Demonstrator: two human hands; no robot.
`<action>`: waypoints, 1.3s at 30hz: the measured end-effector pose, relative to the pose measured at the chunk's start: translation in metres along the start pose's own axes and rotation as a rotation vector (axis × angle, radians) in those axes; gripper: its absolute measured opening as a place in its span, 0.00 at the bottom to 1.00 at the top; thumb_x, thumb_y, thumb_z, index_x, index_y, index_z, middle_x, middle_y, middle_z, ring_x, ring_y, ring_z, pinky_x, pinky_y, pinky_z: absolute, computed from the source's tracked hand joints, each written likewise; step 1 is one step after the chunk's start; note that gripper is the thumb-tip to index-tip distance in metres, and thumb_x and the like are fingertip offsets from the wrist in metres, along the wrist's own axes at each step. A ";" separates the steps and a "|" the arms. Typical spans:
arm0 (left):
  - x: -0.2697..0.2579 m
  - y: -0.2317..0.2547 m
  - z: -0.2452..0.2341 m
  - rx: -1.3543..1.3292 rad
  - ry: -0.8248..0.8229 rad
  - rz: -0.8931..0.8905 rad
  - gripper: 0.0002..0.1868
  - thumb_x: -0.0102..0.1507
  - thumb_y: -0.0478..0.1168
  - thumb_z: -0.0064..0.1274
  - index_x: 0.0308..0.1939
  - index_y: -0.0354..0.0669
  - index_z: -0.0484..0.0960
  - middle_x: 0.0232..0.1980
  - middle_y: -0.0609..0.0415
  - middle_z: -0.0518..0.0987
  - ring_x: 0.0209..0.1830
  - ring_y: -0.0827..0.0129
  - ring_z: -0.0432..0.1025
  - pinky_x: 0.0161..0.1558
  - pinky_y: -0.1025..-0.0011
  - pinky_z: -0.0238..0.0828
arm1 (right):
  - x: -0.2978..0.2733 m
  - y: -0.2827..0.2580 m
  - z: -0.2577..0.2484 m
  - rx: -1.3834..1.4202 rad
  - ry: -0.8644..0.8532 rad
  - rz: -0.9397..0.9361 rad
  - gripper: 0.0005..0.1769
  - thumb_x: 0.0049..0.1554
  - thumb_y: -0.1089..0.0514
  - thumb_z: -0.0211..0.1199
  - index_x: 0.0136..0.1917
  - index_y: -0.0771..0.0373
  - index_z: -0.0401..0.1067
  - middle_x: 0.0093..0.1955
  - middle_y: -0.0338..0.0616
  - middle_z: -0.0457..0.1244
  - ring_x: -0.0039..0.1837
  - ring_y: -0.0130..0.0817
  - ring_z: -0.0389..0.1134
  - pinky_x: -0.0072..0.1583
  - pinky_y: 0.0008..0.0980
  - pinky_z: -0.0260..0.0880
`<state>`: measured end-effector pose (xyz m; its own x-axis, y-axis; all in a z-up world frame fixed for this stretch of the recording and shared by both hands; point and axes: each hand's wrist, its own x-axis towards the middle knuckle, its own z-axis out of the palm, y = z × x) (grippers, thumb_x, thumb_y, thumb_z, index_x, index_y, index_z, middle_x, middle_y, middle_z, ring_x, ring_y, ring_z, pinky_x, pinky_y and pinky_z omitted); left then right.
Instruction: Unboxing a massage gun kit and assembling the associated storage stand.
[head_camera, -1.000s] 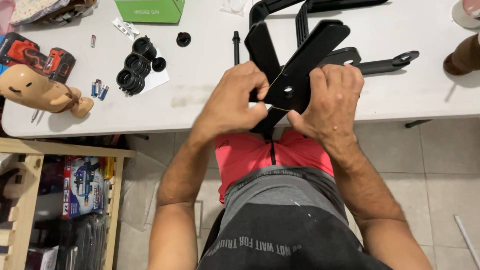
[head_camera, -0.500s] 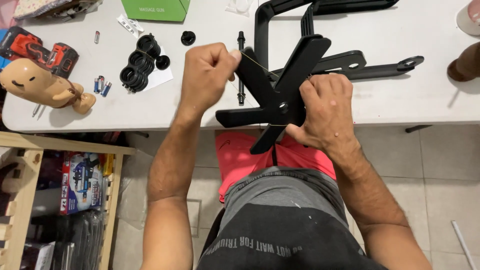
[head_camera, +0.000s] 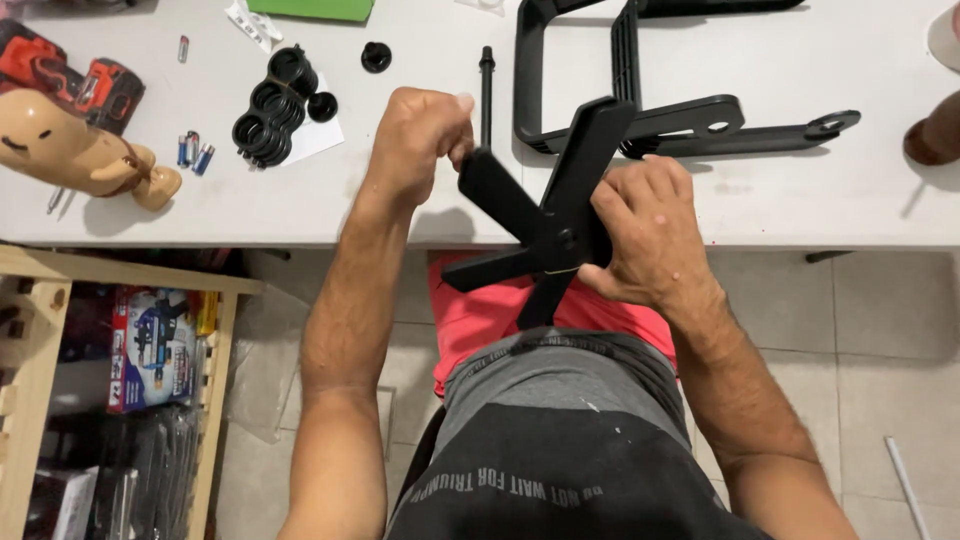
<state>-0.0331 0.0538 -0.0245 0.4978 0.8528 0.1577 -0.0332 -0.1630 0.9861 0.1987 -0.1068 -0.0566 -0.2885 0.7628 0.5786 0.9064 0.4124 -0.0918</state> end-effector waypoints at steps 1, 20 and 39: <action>0.003 -0.003 0.000 -0.121 0.014 -0.051 0.24 0.61 0.38 0.50 0.11 0.46 0.61 0.13 0.59 0.59 0.17 0.73 0.60 0.27 0.74 0.60 | -0.002 0.000 0.003 -0.001 0.008 -0.035 0.30 0.50 0.38 0.58 0.50 0.67 0.69 0.49 0.51 0.60 0.50 0.49 0.60 0.62 0.51 0.59; -0.059 -0.044 0.070 -0.907 -0.229 0.245 0.11 0.59 0.41 0.55 0.25 0.42 0.74 0.23 0.49 0.71 0.27 0.62 0.69 0.35 0.68 0.64 | -0.014 0.002 0.027 0.447 0.123 0.333 0.38 0.30 0.53 0.75 0.53 0.66 0.67 0.48 0.50 0.57 0.53 0.54 0.63 0.63 0.51 0.60; -0.100 -0.081 0.086 -0.925 0.039 0.099 0.19 0.55 0.28 0.55 0.51 0.28 0.79 0.25 0.49 0.72 0.21 0.69 0.66 0.26 0.76 0.63 | -0.043 0.036 0.028 1.032 -0.077 0.532 0.33 0.32 0.57 0.89 0.50 0.63 0.80 0.43 0.44 0.70 0.48 0.27 0.68 0.57 0.34 0.69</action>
<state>-0.0061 -0.0611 -0.1246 0.4272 0.8748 0.2284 -0.7599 0.2105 0.6151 0.2351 -0.1112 -0.1072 0.0032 0.9753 0.2210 0.2466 0.2134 -0.9453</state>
